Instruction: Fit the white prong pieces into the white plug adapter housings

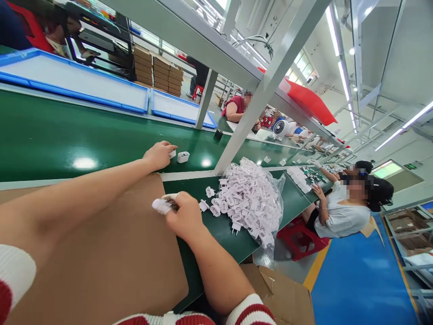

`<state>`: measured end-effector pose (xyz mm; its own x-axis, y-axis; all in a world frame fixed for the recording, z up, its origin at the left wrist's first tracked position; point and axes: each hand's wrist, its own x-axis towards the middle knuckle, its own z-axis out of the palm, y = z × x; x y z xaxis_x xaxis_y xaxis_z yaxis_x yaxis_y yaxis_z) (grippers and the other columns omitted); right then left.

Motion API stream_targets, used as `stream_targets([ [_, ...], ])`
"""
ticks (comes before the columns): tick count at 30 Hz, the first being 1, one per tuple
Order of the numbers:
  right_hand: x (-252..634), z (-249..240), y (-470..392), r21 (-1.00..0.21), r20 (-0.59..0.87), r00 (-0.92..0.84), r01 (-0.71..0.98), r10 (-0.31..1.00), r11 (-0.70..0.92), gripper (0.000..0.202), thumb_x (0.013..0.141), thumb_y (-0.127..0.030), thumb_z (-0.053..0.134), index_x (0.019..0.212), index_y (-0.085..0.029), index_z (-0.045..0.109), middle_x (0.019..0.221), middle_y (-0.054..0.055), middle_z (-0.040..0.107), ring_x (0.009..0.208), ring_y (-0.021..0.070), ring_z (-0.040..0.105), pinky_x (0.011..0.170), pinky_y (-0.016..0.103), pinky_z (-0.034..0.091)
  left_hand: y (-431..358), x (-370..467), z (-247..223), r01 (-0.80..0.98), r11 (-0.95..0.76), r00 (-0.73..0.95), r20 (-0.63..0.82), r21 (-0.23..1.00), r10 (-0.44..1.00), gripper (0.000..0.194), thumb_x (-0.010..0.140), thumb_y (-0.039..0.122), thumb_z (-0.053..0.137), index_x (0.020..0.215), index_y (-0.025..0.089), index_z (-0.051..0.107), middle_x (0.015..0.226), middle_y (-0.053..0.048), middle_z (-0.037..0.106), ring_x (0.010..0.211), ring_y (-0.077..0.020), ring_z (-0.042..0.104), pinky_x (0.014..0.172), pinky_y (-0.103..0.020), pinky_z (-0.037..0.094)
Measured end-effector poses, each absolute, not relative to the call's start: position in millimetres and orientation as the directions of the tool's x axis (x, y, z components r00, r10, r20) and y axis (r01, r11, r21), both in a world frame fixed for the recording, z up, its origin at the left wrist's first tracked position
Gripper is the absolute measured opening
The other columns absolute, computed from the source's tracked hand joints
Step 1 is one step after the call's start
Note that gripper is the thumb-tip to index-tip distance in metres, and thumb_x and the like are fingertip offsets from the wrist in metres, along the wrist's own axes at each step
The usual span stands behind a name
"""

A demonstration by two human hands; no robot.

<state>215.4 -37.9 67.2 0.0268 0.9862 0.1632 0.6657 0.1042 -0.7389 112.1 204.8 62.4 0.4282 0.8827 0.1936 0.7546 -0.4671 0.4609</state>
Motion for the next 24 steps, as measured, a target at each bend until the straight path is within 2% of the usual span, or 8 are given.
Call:
stream_targets([
  [3,221.9,65.6,-28.3,-0.98,0.072,0.212,0.197,0.975,0.029,0.03,0.083,-0.047,0.079,0.099,-0.022,0.079,0.089,0.002,0.076,0.076,0.0164,0.067,0.07,0.028,0.052,185.2,80.4,68.7,0.768,-0.473,0.427,0.205,0.431,0.881,0.056,0.09,0.032,0.057,0.142,0.012,0.065,0.146,-0.017,0.058,0.135,-0.0362,0.056,0.11,-0.037,0.048],
  [5,223.5,68.4,-24.7,-0.998,-0.03,0.216,-0.06,0.976,-0.018,0.039,0.072,-0.054,0.084,0.092,-0.021,0.08,0.078,0.001,0.074,0.067,0.0145,0.061,0.061,0.026,0.047,161.2,57.6,71.8,0.768,-0.483,0.46,0.164,0.42,0.873,0.055,0.089,0.039,0.058,0.138,0.016,0.068,0.141,-0.015,0.061,0.122,-0.0327,0.064,0.1,-0.034,0.052],
  [8,221.8,74.7,-25.4,-0.97,-0.078,0.206,-0.243,0.976,-0.026,0.037,0.06,-0.047,0.088,0.085,-0.021,0.08,0.074,0.0,0.073,0.064,0.0118,0.056,0.059,0.024,0.041,109.0,31.9,74.4,0.789,-0.495,0.512,0.054,0.364,0.857,0.052,0.085,0.052,0.061,0.124,0.019,0.073,0.132,-0.013,0.065,0.098,-0.0291,0.07,0.079,-0.034,0.052],
  [13,214.0,79.0,-33.2,-0.976,-0.088,0.16,-0.21,0.983,-0.053,0.034,0.059,-0.046,0.089,0.08,-0.02,0.081,0.076,0.001,0.075,0.066,0.0117,0.056,0.06,0.025,0.04,22.9,23.5,78.9,0.845,-0.394,0.439,-0.051,0.361,0.897,0.062,0.079,0.079,0.061,0.094,0.02,0.07,0.109,-0.013,0.069,0.098,-0.0338,0.07,0.072,-0.035,0.047],
  [17,207.2,73.8,-35.9,-0.993,-0.107,0.144,-0.063,0.984,-0.099,0.042,0.059,-0.046,0.091,0.09,-0.019,0.081,0.084,0.003,0.077,0.074,0.0153,0.062,0.061,0.026,0.043,-2.1,13.5,77.8,0.803,-0.301,0.427,-0.144,0.515,0.893,0.098,0.053,0.083,0.079,0.128,0.022,0.067,0.136,-0.013,0.064,0.112,-0.037,0.068,0.081,-0.036,0.052],
  [19,204.5,69.3,-36.3,-0.995,-0.099,0.15,0.004,0.984,-0.1,0.047,0.058,-0.044,0.093,0.096,-0.019,0.08,0.087,0.003,0.076,0.074,0.0146,0.063,0.061,0.026,0.045,-3.6,3.2,71.2,0.694,-0.338,0.513,-0.108,0.635,0.851,0.113,0.052,0.079,0.081,0.147,0.023,0.057,0.151,-0.013,0.055,0.12,-0.0354,0.065,0.089,-0.035,0.053],
  [21,203.0,65.1,-36.5,-0.996,-0.071,0.134,0.051,0.988,-0.078,0.053,0.06,-0.043,0.092,0.106,-0.02,0.079,0.084,0.0,0.073,0.068,0.0123,0.06,0.06,0.026,0.046,-3.1,-4.8,60.6,0.558,-0.358,0.591,-0.055,0.749,0.805,0.101,0.064,0.074,0.076,0.149,0.023,0.057,0.147,-0.012,0.059,0.113,-0.0304,0.067,0.089,-0.033,0.053],
  [24,203.6,62.9,-37.2,-0.991,-0.041,0.072,0.125,0.997,-0.05,0.049,0.068,-0.041,0.088,0.111,-0.021,0.077,0.073,-0.004,0.067,0.061,0.0101,0.055,0.057,0.025,0.046,-3.0,-6.7,42.0,0.455,-0.315,0.593,-0.019,0.833,0.805,0.066,0.08,0.07,0.063,0.123,0.021,0.071,0.108,-0.008,0.071,0.086,-0.0239,0.066,0.074,-0.031,0.05],
])
